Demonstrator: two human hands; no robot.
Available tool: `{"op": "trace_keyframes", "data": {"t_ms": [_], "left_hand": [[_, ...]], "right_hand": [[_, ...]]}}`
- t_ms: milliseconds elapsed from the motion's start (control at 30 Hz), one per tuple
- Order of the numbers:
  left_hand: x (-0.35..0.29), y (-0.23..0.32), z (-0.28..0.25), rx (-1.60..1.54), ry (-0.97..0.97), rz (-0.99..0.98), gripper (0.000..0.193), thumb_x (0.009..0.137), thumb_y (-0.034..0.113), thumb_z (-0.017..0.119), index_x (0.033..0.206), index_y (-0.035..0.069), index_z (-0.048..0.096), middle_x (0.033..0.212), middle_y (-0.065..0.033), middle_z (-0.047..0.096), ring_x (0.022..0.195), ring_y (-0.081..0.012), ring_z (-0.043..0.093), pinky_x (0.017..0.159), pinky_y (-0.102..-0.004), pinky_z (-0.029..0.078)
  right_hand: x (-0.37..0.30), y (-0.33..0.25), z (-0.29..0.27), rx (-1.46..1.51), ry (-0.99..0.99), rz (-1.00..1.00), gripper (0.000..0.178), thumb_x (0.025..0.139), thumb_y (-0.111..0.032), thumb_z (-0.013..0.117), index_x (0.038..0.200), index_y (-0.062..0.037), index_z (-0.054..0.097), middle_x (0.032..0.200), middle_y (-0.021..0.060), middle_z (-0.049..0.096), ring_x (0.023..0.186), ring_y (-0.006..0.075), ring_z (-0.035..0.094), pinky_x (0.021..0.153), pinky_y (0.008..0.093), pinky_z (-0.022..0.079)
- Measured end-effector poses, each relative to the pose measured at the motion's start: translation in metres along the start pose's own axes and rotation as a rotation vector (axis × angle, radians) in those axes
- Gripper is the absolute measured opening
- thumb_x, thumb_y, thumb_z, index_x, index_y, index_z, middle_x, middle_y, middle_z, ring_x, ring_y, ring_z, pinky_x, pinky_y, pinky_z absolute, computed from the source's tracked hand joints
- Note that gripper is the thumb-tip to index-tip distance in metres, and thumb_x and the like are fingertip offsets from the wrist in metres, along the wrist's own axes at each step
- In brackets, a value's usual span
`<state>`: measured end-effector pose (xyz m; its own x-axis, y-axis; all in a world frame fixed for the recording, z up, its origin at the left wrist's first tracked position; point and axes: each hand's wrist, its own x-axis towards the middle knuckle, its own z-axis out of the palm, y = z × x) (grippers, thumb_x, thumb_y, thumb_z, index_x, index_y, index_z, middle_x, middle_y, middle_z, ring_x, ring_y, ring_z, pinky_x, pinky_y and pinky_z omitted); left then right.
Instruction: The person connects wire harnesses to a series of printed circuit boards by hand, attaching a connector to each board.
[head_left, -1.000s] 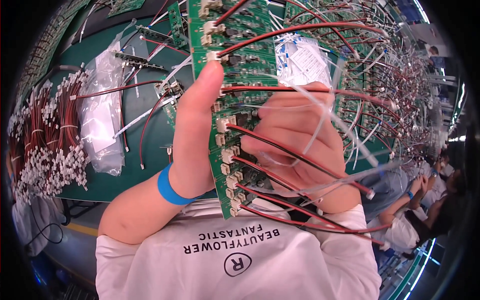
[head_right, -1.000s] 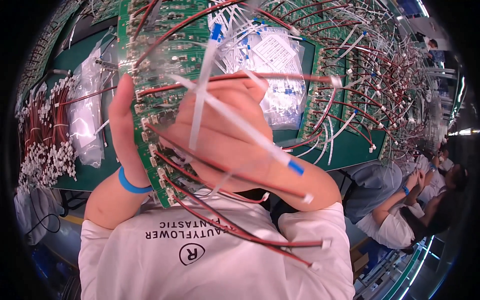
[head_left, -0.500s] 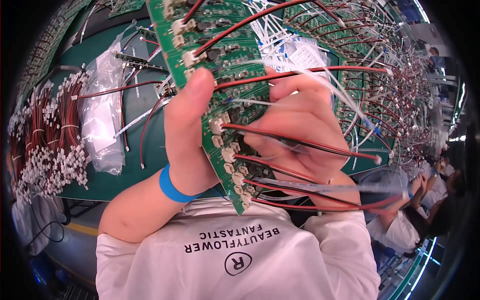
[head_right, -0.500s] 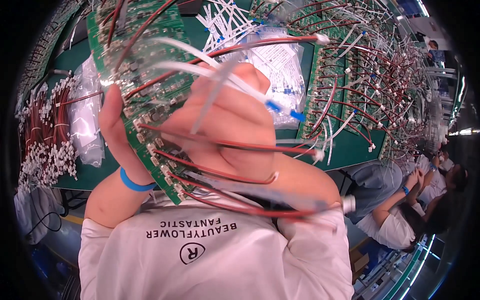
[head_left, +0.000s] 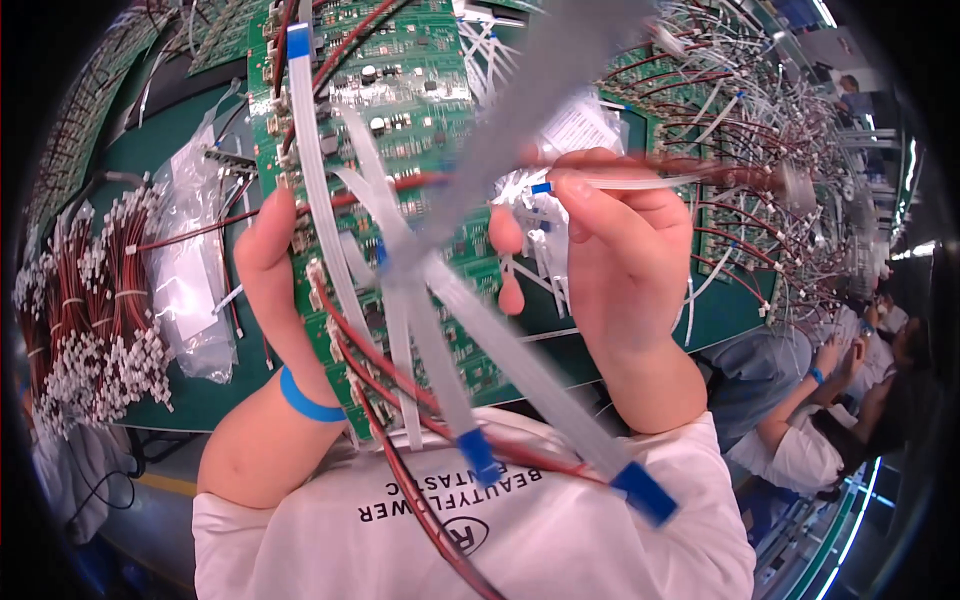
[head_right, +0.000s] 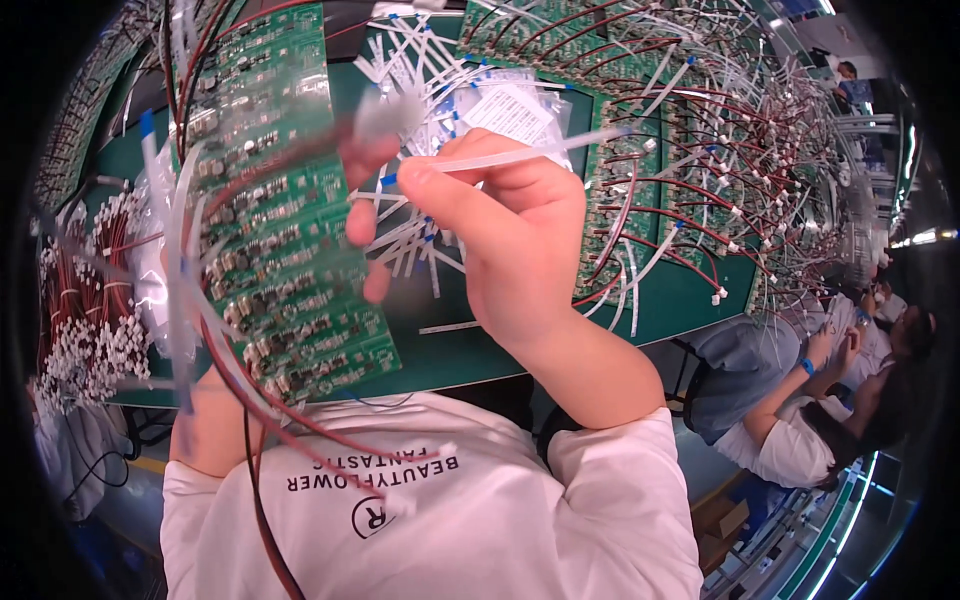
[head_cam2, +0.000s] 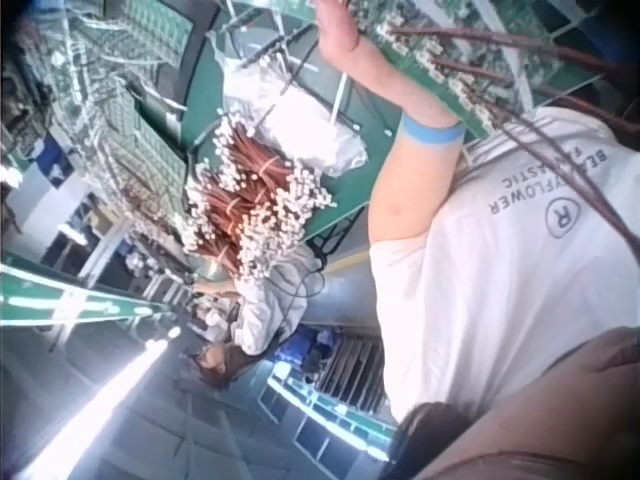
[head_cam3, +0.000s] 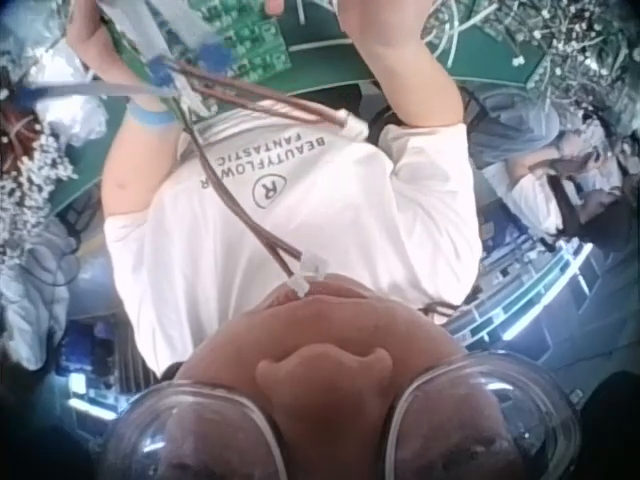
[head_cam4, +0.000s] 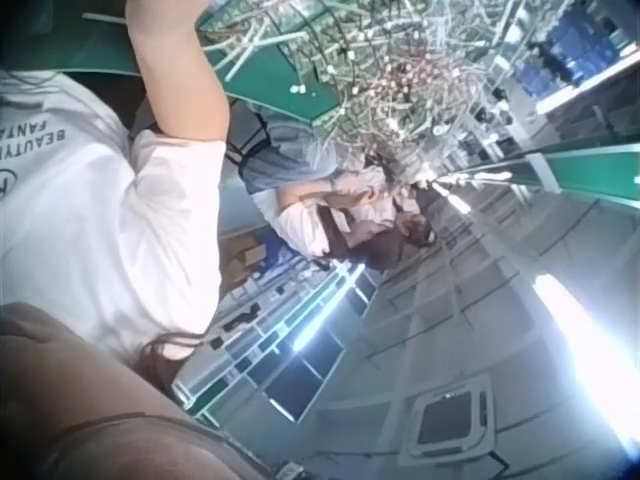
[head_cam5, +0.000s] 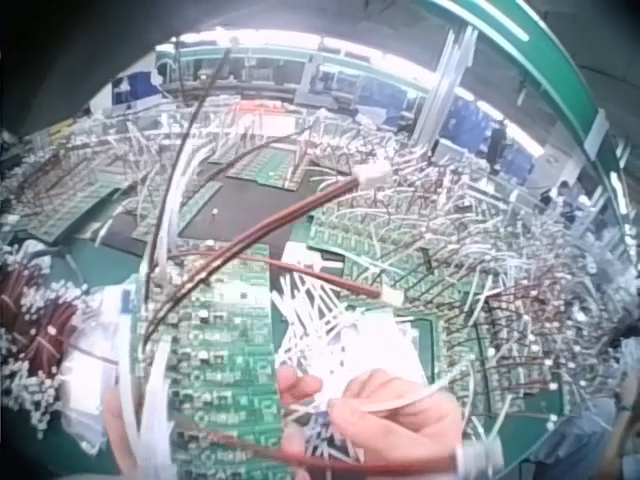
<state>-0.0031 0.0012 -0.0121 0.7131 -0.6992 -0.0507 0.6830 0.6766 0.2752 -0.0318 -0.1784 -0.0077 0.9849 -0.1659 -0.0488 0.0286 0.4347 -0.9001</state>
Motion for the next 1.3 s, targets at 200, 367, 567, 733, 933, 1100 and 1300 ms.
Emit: {"op": "trace_keyframes", "data": {"t_ms": [200, 367, 567, 733, 933, 1100, 1300], "left_hand": [[-0.009, -0.012, 0.009, -0.037, 0.054, 0.024, 0.082, 0.082, 0.058, 0.039, 0.137, -0.002, 0.031, 0.133, -0.0264, 0.04, 0.095, -0.0377, 0.057, 0.074, -0.0472, 0.051], [-0.003, -0.006, 0.001, 0.192, 0.107, 0.031, 0.067, 0.082, 0.047, 0.044, 0.125, -0.005, 0.044, 0.11, -0.0277, 0.057, 0.092, -0.0381, 0.061, 0.078, -0.0463, 0.052], [-0.004, 0.003, 0.003, 0.147, 0.091, -0.057, 0.062, 0.083, 0.046, 0.044, 0.12, -0.004, 0.048, 0.103, -0.0236, 0.061, 0.086, -0.0349, 0.062, 0.074, -0.0432, 0.052], [-0.002, 0.001, -0.001, 0.184, 0.29, 0.037, 0.073, 0.087, 0.053, 0.031, 0.137, -0.001, 0.034, 0.135, -0.0228, 0.042, 0.085, -0.0295, 0.057, 0.063, -0.0448, 0.05], [0.003, 0.005, 0.003, -0.024, 0.106, -0.07, 0.078, 0.087, 0.057, 0.038, 0.138, -0.001, 0.031, 0.133, -0.0253, 0.042, 0.09, -0.0347, 0.055, 0.064, -0.0489, 0.05], [0.006, 0.004, 0.009, 0.035, 0.251, -0.042, 0.078, 0.085, 0.063, 0.035, 0.13, 0.0, 0.043, 0.109, -0.0239, 0.058, 0.077, -0.0345, 0.061, 0.064, -0.0457, 0.054], [-0.002, 0.001, 0.002, -0.196, -0.028, 0.077, 0.062, 0.093, 0.051, 0.03, 0.116, -0.001, 0.055, 0.104, -0.0169, 0.064, 0.091, -0.0278, 0.064, 0.082, -0.0346, 0.051]], "right_hand": [[0.001, -0.006, 0.008, 0.099, -0.028, -0.059, 0.008, 0.082, 0.001, 0.061, 0.076, 0.006, 0.059, 0.08, 0.0173, 0.065, 0.054, 0.0207, 0.062, 0.04, 0.0331, 0.051], [-0.001, -0.01, 0.017, -0.013, 0.048, -0.087, 0.007, 0.078, 0.002, 0.061, 0.071, 0.0057, 0.062, 0.074, 0.0142, 0.06, 0.067, 0.0218, 0.063, 0.045, 0.0269, 0.049], [0.006, -0.014, 0.009, -0.119, -0.055, -0.064, 0.006, 0.08, 0.003, 0.061, 0.084, 0.007, 0.063, 0.082, 0.0152, 0.063, 0.063, 0.0197, 0.063, 0.05, 0.0285, 0.051], [0.016, -0.015, -0.006, -0.231, -0.217, -0.113, 0.022, 0.079, 0.007, 0.062, 0.101, 0.0068, 0.061, 0.092, 0.0159, 0.066, 0.077, 0.0194, 0.065, 0.066, 0.031, 0.054], [0.022, -0.017, -0.013, -0.554, -0.303, -0.346, 0.014, 0.075, 0.001, 0.067, 0.088, 0.0038, 0.067, 0.088, 0.0115, 0.067, 0.08, 0.0165, 0.065, 0.072, 0.0281, 0.051], [0.007, -0.013, 0.001, -0.573, -0.138, -0.456, 0.012, 0.072, 0.008, 0.067, 0.084, 0.0043, 0.065, 0.086, 0.0108, 0.066, 0.082, 0.0181, 0.064, 0.075, 0.0288, 0.05], [-0.003, 0.009, 0.013, -0.942, -0.356, -0.78, 0.012, 0.077, -0.004, 0.07, 0.082, -0.0003, 0.06, 0.086, 0.0118, 0.062, 0.076, 0.0222, 0.058, 0.076, 0.0377, 0.051]]}}
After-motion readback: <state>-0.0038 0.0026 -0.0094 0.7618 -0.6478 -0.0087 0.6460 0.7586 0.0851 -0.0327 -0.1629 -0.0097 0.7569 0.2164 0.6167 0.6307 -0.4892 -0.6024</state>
